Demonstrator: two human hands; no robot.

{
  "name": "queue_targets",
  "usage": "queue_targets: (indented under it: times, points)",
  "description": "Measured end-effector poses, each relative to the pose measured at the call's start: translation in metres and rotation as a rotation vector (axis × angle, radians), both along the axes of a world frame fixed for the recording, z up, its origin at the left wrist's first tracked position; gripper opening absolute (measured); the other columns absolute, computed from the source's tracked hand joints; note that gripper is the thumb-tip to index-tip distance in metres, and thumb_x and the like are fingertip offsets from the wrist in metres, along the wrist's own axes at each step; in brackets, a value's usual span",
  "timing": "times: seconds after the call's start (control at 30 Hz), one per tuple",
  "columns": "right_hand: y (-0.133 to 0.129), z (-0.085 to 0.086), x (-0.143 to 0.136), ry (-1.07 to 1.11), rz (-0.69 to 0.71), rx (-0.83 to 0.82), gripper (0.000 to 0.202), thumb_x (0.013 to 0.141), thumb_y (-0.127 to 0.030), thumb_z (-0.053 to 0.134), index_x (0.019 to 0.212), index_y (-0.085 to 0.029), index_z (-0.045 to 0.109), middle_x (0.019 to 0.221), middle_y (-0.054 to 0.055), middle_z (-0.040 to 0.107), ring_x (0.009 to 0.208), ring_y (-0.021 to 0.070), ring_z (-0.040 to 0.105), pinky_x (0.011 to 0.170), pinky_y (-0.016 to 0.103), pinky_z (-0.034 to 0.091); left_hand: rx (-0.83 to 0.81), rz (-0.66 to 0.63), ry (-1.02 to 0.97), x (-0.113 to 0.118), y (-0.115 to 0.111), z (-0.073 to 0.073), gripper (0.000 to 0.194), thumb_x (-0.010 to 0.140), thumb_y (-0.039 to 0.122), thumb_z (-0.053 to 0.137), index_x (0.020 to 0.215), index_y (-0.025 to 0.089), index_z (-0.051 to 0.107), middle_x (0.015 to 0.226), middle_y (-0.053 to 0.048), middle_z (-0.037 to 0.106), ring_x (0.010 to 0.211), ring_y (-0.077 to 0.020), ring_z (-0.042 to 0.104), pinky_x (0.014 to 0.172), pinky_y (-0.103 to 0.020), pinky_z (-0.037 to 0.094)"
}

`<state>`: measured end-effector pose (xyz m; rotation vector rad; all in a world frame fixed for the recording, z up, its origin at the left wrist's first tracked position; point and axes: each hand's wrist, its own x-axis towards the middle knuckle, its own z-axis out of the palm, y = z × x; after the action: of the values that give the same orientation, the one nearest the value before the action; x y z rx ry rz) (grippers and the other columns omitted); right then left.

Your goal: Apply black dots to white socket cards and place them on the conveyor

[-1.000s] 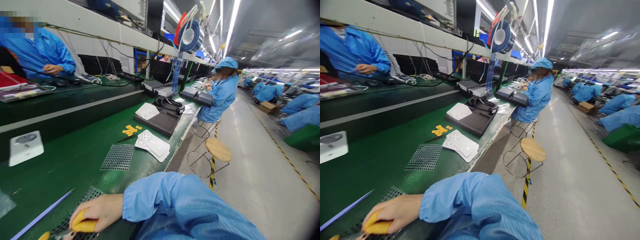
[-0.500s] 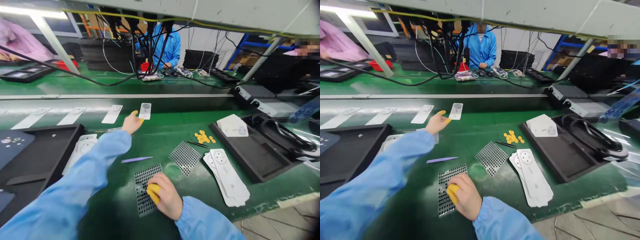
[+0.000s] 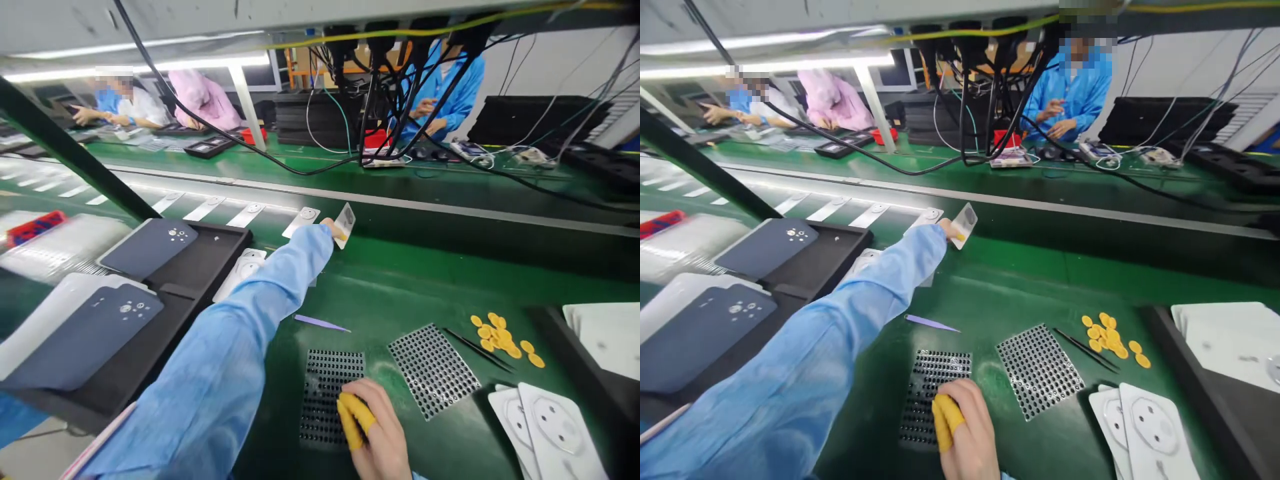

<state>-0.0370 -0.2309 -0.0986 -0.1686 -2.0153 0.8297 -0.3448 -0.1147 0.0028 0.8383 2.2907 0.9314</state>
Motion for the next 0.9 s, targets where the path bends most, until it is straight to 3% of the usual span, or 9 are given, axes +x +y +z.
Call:
queue_targets:
  times: [0.1,0.17,0.23,0.3,0.37,0.5,0.63,0.8,0.9]
  points:
    - [0.006,0.008,0.004,0.005,-0.108,0.009,0.027,0.079,0.002,0.058,0.102,-0.013,0.061,0.091,0.011,0.066,0.089,0.0204,0.063,0.078,0.038,0.058,0.035,-0.043,-0.255,0.035,-0.055,0.003,0.032,0.089,0.028,0.059,0.117,0.013,0.057,0.113,-0.010,0.064,0.095,-0.0208,0.065,0.079,-0.040,0.056]
    - [0.010,0.020,0.006,0.010,-0.194,-0.009,0.030,0.078,0.002,0.061,0.103,-0.015,0.063,0.094,0.010,0.068,0.092,0.0205,0.064,0.081,0.038,0.058,0.068,-0.086,-0.413,0.076,-0.108,-0.004,0.037,0.083,0.022,0.066,0.116,0.007,0.059,0.106,-0.015,0.069,0.092,-0.0239,0.068,0.078,-0.037,0.057]
    - [0.012,0.032,0.004,0.015,-0.244,-0.046,0.031,0.078,0.000,0.062,0.104,-0.017,0.064,0.100,0.010,0.068,0.094,0.0201,0.066,0.080,0.038,0.059,0.097,-0.117,-0.596,0.120,-0.164,-0.012,0.044,0.081,0.029,0.068,0.120,0.011,0.058,0.103,-0.014,0.072,0.089,-0.0264,0.069,0.074,-0.038,0.058]
    - [0.012,0.041,0.000,0.009,-0.233,-0.077,0.030,0.080,-0.002,0.062,0.105,-0.019,0.064,0.103,0.009,0.069,0.094,0.0188,0.067,0.080,0.035,0.059,0.205,-0.004,-0.978,0.156,-0.211,-0.019,0.048,0.073,0.033,0.076,0.117,0.016,0.062,0.102,-0.011,0.074,0.087,-0.0261,0.070,0.075,-0.037,0.058]
    - [0.008,0.044,-0.004,-0.014,-0.176,-0.105,0.029,0.081,-0.002,0.061,0.105,-0.018,0.064,0.102,0.008,0.070,0.093,0.0169,0.068,0.079,0.032,0.059,0.222,0.082,-1.185,0.179,-0.238,-0.026,0.048,0.064,0.031,0.083,0.108,0.018,0.066,0.096,-0.008,0.075,0.080,-0.0230,0.071,0.068,-0.030,0.058]
    - [-0.005,0.044,-0.008,-0.093,-0.047,-0.149,0.023,0.083,-0.006,0.060,0.102,-0.017,0.065,0.100,0.007,0.070,0.091,0.0149,0.068,0.077,0.028,0.059,0.313,0.123,-1.233,0.197,-0.245,-0.040,0.047,0.066,0.033,0.082,0.108,0.018,0.064,0.091,-0.006,0.073,0.066,-0.0172,0.068,0.058,-0.025,0.056]
    - [-0.009,0.046,-0.005,-0.119,-0.115,-0.036,0.027,0.083,-0.006,0.062,0.107,-0.018,0.063,0.101,0.007,0.068,0.092,0.0159,0.067,0.077,0.031,0.059,0.418,0.133,-1.091,0.203,-0.245,-0.041,0.060,0.078,0.030,0.072,0.133,0.025,0.046,0.114,-0.008,0.067,0.085,-0.0208,0.068,0.067,-0.028,0.058]
    - [-0.007,0.048,0.003,-0.251,-0.029,0.026,0.034,0.085,-0.007,0.058,0.117,-0.020,0.059,0.105,0.006,0.067,0.099,0.0183,0.065,0.083,0.035,0.059,0.452,-0.001,-0.934,0.205,-0.256,-0.041,0.054,0.083,0.028,0.066,0.133,0.025,0.046,0.119,-0.007,0.064,0.095,-0.0220,0.066,0.081,-0.030,0.056]
    - [-0.005,0.053,0.008,-0.370,0.007,0.001,0.035,0.089,-0.012,0.053,0.123,-0.023,0.055,0.107,0.005,0.068,0.102,0.0182,0.065,0.086,0.034,0.059,0.445,-0.079,-0.835,0.203,-0.260,-0.044,0.048,0.086,0.027,0.060,0.133,0.026,0.048,0.114,-0.007,0.066,0.086,-0.0200,0.066,0.075,-0.029,0.057]
